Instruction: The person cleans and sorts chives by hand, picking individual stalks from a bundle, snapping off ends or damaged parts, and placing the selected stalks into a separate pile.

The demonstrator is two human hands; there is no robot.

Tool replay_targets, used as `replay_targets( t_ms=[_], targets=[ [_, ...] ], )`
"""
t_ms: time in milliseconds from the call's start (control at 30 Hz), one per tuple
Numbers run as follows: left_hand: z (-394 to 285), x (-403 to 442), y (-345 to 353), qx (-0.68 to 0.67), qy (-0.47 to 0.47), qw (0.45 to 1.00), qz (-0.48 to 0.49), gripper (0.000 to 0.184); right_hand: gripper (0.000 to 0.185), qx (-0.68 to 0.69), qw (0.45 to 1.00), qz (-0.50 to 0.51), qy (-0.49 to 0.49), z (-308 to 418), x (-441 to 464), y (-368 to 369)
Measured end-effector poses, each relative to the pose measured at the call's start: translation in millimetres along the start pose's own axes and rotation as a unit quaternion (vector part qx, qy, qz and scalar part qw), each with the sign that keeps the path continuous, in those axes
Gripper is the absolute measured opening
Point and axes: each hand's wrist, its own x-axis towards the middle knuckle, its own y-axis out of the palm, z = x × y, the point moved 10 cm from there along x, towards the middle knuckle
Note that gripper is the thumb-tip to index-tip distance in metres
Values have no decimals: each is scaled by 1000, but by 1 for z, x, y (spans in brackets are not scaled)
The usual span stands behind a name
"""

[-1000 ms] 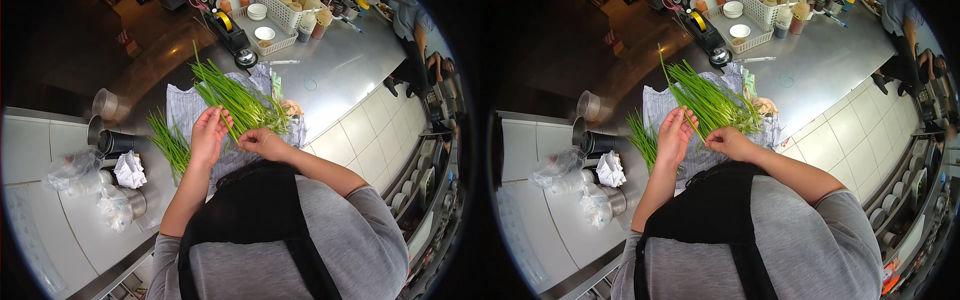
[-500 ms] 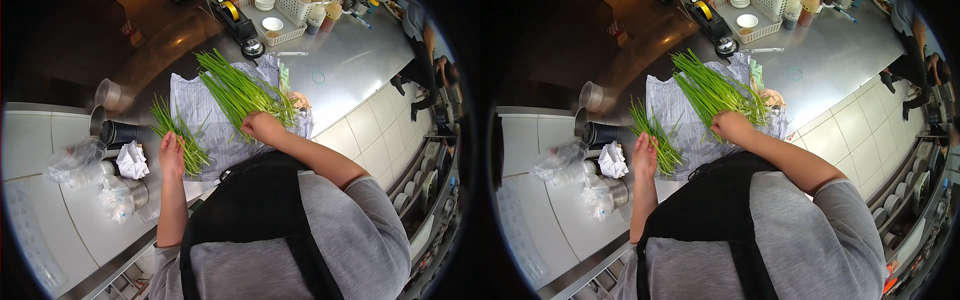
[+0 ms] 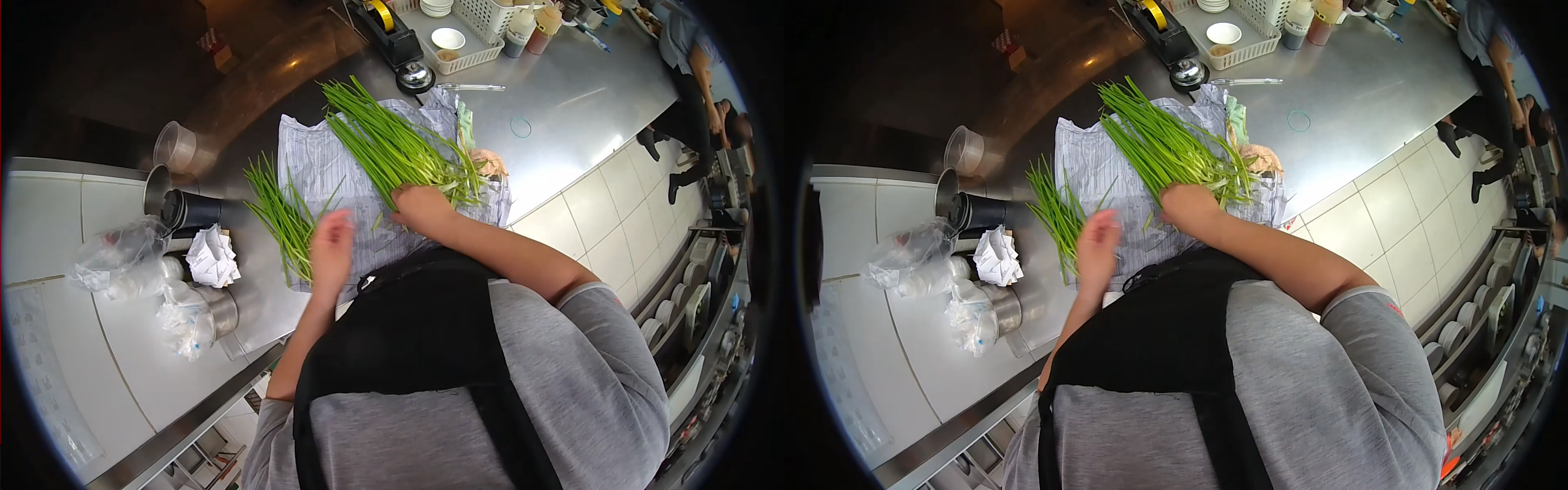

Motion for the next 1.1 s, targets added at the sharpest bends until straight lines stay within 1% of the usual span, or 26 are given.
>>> replay_targets(
  t_ms=[33,100,133,167,200,233,300,333,367,400,433,467,500,533,567,600,633,767,833,867,900,933,967,1000,1067,1100],
  targets=[
    [-3,-4,31,22,-22,996,86,25,25,0,1000,-2,-3,-2,3,2],
    [-2,-17,75,-45,-83,974,205,24,26,55,997,28,42,-20,6,14],
    [0,-15,73,-45,-82,975,200,24,26,55,997,28,37,-18,5,7],
    [9,-12,71,-73,-111,973,190,24,25,164,984,10,68,-25,0,-4],
    [11,-9,71,-101,-140,968,180,25,23,271,957,-6,100,-31,-5,-13],
    [9,-7,72,-102,-141,969,177,25,23,271,958,-3,97,-30,-7,-18],
    [5,4,66,-187,-162,964,99,26,21,408,905,8,122,-31,-14,-18],
    [1,9,69,-187,-162,964,100,26,22,464,880,-4,102,-25,-17,-22],
    [-4,14,74,-224,-153,957,100,27,22,463,880,-6,104,-22,-19,-24],
    [-10,19,79,-261,-145,949,101,28,21,498,860,7,112,-18,-22,-25],
    [-12,23,82,-261,-146,948,105,28,20,531,839,19,120,-16,-25,-26],
    [-17,28,83,-259,-131,951,104,26,20,531,838,18,123,-16,-28,-32],
    [-25,31,82,-257,-116,954,102,25,19,557,817,34,145,-17,-31,-31],
    [-31,31,84,-256,-116,954,104,25,18,581,795,51,165,-18,-34,-29],
    [-36,32,89,-292,-128,941,112,21,18,583,794,46,166,-19,-35,-32],
    [-41,31,93,-330,-141,926,118,16,17,603,781,39,161,-19,-37,-35],
    [-44,32,94,-330,-140,926,120,16,16,622,767,31,156,-19,-39,-37],
    [-52,36,89,-351,-125,922,105,15,14,620,766,31,164,-18,-45,-30],
    [-54,38,86,-357,-116,921,102,15,13,589,791,40,160,-16,-46,-27],
    [-54,38,84,-359,-112,922,94,15,12,596,780,73,176,-17,-49,-19],
    [-54,39,82,-361,-108,922,87,15,12,595,781,71,174,-20,-49,-16],
    [-55,39,82,-361,-106,922,87,15,11,696,688,25,205,-28,-51,-11],
    [-57,39,82,-364,-104,921,90,15,10,782,579,-20,232,-35,-53,-7],
    [-59,38,83,-368,-102,920,92,15,10,781,579,-21,231,-36,-53,-9],
    [-59,36,86,-365,-99,921,93,15,9,831,514,-79,199,-41,-50,-21],
    [-59,35,87,-361,-98,923,93,15,9,830,515,-79,198,-42,-49,-23]
  ],
)
